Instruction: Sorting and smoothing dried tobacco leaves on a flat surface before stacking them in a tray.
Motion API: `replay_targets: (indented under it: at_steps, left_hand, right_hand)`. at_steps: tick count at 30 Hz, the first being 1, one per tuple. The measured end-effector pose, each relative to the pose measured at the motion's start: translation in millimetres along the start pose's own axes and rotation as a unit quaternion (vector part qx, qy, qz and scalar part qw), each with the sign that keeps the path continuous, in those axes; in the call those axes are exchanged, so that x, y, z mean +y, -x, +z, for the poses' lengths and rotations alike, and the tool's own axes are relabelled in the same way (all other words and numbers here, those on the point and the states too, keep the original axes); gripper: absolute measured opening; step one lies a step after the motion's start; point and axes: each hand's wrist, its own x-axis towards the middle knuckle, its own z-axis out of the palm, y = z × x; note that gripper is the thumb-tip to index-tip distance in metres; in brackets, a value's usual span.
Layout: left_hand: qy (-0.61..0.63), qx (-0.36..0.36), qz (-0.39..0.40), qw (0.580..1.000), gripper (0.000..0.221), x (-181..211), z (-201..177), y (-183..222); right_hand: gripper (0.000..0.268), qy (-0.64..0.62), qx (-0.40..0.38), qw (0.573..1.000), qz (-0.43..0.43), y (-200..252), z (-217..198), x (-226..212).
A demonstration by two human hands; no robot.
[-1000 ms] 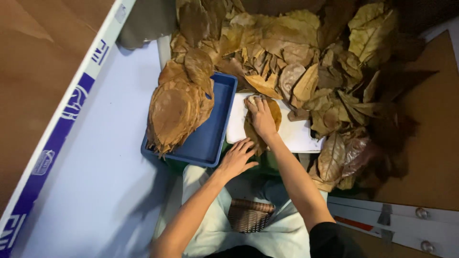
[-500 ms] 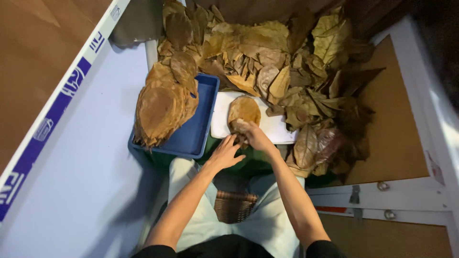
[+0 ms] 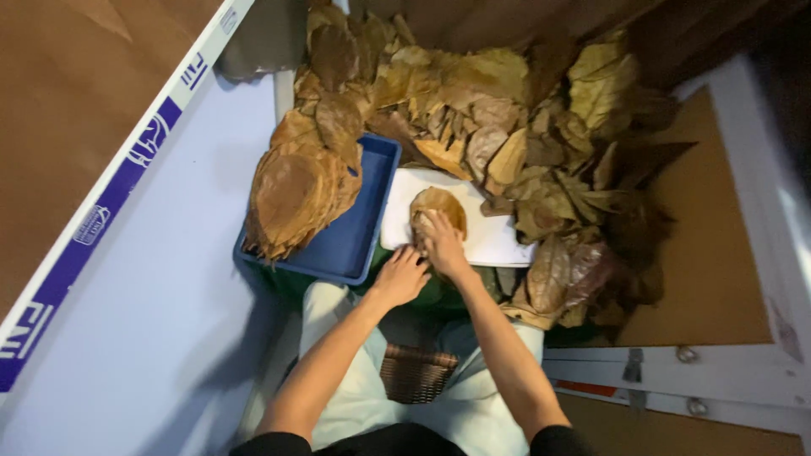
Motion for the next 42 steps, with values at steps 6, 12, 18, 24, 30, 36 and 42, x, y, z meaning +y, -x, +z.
replay_targets:
  at_steps: [6,12,18,24,30,36,42]
  left_hand:
    - [0.029,0.056,-0.010,0.998,0.035,5.1,-40.2,-2.4]
    - [0.023,0.095,-0.020,0.995,0.034,-3.1,-25.4,-5.5]
    - [0.043,0.042,-0.047,0.997,0.035,-1.8,-21.3,-8.0]
    - [0.028,0.048,-0.033,0.998,0.041,0.9,-11.6,-7.0]
    - [0.038,0.030,-0.055,0.997,0.041,-7.1,14.8,-21.6]
    - [-0.012,0.059,-0.007,0.998,0.023,-18.7,5.4,-17.1]
    - [0.038,0.083,-0.023,0.996,0.033,-23.6,-10.2,-19.0]
  right_hand:
    - [0.046,0.173,-0.087,0.966,-0.173,-45.3,24.4,57.8]
    - [0.043,0.217,-0.051,0.965,-0.138,-101.0,42.2,51.3]
    - [0.040,0.187,-0.015,0.979,-0.085,-86.3,30.4,23.0]
    - [0.050,0.129,-0.032,0.978,-0.163,-19.3,-5.9,43.9]
    - [0.041,0.171,-0.066,0.977,-0.111,10.6,-16.4,92.7]
    - [0.057,0.074,-0.017,0.996,-0.056,19.2,-25.5,18.4]
    - [0.039,0.132,-0.068,0.965,-0.218,-7.9,-8.1,60.0]
